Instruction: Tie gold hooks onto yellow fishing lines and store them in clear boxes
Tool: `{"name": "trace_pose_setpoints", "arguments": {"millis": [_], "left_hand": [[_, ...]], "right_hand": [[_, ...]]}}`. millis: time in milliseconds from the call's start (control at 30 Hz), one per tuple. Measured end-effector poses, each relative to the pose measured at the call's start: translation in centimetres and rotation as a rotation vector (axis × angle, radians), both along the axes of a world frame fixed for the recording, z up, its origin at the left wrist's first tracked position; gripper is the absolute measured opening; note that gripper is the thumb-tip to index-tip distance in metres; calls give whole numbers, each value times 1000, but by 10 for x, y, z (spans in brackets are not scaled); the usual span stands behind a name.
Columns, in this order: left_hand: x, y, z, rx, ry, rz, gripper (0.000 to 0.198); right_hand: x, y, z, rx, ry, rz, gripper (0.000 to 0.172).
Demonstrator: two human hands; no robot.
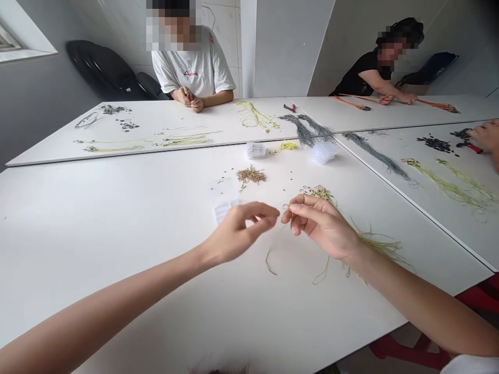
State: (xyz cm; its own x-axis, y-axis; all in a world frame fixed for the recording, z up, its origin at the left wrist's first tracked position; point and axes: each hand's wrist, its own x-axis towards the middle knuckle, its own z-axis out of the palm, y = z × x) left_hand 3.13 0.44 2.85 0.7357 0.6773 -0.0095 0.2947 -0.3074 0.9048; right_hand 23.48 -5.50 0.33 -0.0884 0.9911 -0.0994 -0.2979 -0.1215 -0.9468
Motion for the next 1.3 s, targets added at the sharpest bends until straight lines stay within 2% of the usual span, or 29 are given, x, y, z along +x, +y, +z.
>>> {"name": "trace_pose_setpoints", "arguments": {"millis": [67, 200, 433, 633, 967, 1300], "left_hand": [[-7, 3, 6, 37, -13, 70, 25], [-18, 3, 6, 44, 19, 65, 30], [-33, 0, -7, -34, -30, 77, 26], [-42, 1, -17, -61, -9, 35, 26], [-49, -3, -50, 82, -67, -3, 16], [-49, -4, -55, 59, -80, -82, 17]], "right_hand": [[-11, 0, -2, -13, -9, 53, 11], [-27, 0, -6, -16, -10, 107, 13], [-38, -5, -8, -46, -64, 131, 9], [-44, -7, -14, -34, -136, 140, 12], [-47, -9, -33, -28, -302, 209, 17], [-42, -12, -36, -10, -408, 267, 13]]}}
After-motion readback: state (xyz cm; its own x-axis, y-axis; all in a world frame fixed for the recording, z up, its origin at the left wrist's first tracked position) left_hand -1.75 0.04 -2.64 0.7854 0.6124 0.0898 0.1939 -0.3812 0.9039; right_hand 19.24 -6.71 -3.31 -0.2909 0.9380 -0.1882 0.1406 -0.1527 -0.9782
